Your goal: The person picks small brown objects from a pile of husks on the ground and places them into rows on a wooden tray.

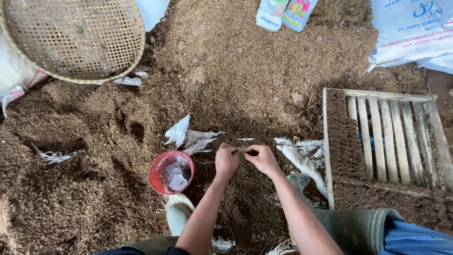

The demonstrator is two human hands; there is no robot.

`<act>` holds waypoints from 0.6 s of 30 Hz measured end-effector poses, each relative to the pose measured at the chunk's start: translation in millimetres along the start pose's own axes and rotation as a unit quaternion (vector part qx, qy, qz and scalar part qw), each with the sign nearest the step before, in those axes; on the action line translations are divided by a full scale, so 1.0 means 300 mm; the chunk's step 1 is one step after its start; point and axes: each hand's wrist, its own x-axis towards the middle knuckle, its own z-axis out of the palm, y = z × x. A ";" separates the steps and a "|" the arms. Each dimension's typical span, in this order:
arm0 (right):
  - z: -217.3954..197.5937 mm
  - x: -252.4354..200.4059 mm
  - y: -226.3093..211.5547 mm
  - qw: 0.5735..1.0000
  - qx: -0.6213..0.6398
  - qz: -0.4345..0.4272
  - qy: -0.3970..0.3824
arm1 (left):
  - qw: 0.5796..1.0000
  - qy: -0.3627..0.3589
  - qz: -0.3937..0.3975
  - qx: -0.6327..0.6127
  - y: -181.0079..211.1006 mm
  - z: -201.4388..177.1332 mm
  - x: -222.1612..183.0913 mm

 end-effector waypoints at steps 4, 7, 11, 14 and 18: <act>0.023 0.029 0.063 1.000 0.012 0.007 -0.002 | 0.999 -0.025 -0.005 -0.040 0.012 0.003 -0.007; 0.021 0.041 0.071 0.999 0.023 0.022 0.011 | 0.999 -0.026 -0.011 -0.025 -0.032 0.045 0.018; 0.012 0.029 0.045 0.999 0.025 0.017 0.011 | 0.997 -0.034 -0.036 -0.067 -0.002 0.010 0.014; 0.022 0.027 0.050 0.999 0.026 0.027 0.009 | 0.996 -0.032 -0.044 -0.066 0.031 -0.023 0.013; 0.054 0.060 0.072 0.999 0.029 0.043 -0.004 | 0.999 -0.034 -0.010 -0.032 0.023 -0.046 0.032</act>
